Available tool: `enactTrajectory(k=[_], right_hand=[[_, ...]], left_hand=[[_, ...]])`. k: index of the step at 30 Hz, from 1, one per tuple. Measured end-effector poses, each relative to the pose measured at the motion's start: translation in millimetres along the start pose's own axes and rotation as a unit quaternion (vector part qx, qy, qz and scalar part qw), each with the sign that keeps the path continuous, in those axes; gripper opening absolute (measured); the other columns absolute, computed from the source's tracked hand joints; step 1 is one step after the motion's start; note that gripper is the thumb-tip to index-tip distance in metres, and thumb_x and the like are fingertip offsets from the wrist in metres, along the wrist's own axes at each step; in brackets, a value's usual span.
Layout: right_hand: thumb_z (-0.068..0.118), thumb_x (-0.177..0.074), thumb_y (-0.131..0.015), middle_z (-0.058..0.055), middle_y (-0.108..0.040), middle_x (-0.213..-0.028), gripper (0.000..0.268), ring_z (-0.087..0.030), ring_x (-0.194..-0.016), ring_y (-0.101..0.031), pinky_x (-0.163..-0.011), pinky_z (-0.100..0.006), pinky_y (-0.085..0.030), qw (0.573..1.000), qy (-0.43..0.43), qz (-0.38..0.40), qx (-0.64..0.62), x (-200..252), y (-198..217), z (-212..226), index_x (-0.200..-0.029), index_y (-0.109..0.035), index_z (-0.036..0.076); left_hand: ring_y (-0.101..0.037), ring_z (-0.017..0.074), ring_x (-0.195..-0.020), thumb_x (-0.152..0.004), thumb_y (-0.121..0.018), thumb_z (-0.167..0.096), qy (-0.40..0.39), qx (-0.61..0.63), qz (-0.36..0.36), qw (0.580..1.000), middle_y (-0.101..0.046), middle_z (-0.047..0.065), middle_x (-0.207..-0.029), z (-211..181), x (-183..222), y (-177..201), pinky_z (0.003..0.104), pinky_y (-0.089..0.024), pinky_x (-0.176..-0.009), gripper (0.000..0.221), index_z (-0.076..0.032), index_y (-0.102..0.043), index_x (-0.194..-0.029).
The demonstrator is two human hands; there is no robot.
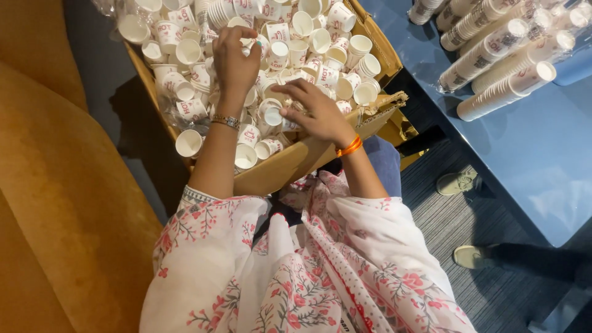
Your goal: Sorting and packing disposable paper cups from a large cardboard box into plastic sleeves.
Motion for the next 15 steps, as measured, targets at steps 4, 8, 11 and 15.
enactTrajectory(k=[4, 8, 11, 15], right_hand=[[0.043, -0.091, -0.075, -0.013, -0.060, -0.126, 0.054, -0.036, -0.111, -0.059, -0.093, -0.044, -0.048, 0.985, 0.132, -0.037, 0.108, -1.1, -30.1, 15.8, -0.134, -0.064, 0.014], [0.026, -0.092, -0.074, -0.010, -0.065, -0.124, 0.039, -0.031, -0.109, -0.065, -0.091, -0.042, -0.051, 0.986, 0.052, -0.107, 0.114, 0.2, -41.1, -2.8, -0.126, -0.064, 0.010], [0.018, -0.097, -0.076, -0.007, -0.068, -0.118, 0.031, -0.023, -0.107, -0.069, -0.091, -0.036, -0.055, 0.977, 0.021, -0.211, -0.020, 10.7, -23.8, -10.5, -0.123, -0.062, 0.007], [0.006, -0.099, -0.076, -0.005, -0.065, -0.119, 0.037, -0.015, -0.110, -0.066, -0.096, -0.031, -0.057, 0.849, 0.028, -0.367, -0.379, 47.3, 17.5, -42.8, -0.124, -0.049, 0.010]], left_hand=[[-0.060, 0.0318, -0.101, -0.084, -0.079, -0.013, -0.055, -0.012, -0.009, 0.998, -0.067, 0.008, -0.103, -1.8, 6.8, -1.3, 0.044, -0.050, -0.088, 0.016, -0.011, -0.072, -0.099], [-0.064, 0.0278, -0.099, -0.087, -0.077, -0.013, -0.065, 0.024, 0.019, 0.997, -0.069, 0.007, -0.104, -5.4, 3.4, 0.5, 0.043, -0.052, -0.089, 0.015, -0.012, -0.071, -0.101], [-0.066, 0.0255, -0.093, -0.089, -0.075, -0.016, -0.013, 0.045, 0.068, 0.997, -0.069, 0.007, -0.104, -17.5, 6.3, 5.5, 0.042, -0.054, -0.086, 0.015, -0.012, -0.069, -0.102], [-0.065, 0.0302, -0.103, -0.090, -0.075, -0.023, -0.055, -0.127, 0.152, 0.979, -0.067, 0.010, -0.102, -29.0, 21.6, 6.0, 0.045, -0.052, -0.087, 0.017, -0.009, -0.070, -0.098]])
Point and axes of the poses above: each hand's wrist, its own x-axis away from the middle knuckle, its own y-axis out of the back of the hand, z = x × y, the point moved 2 cm from there along -x, towards the middle knuckle
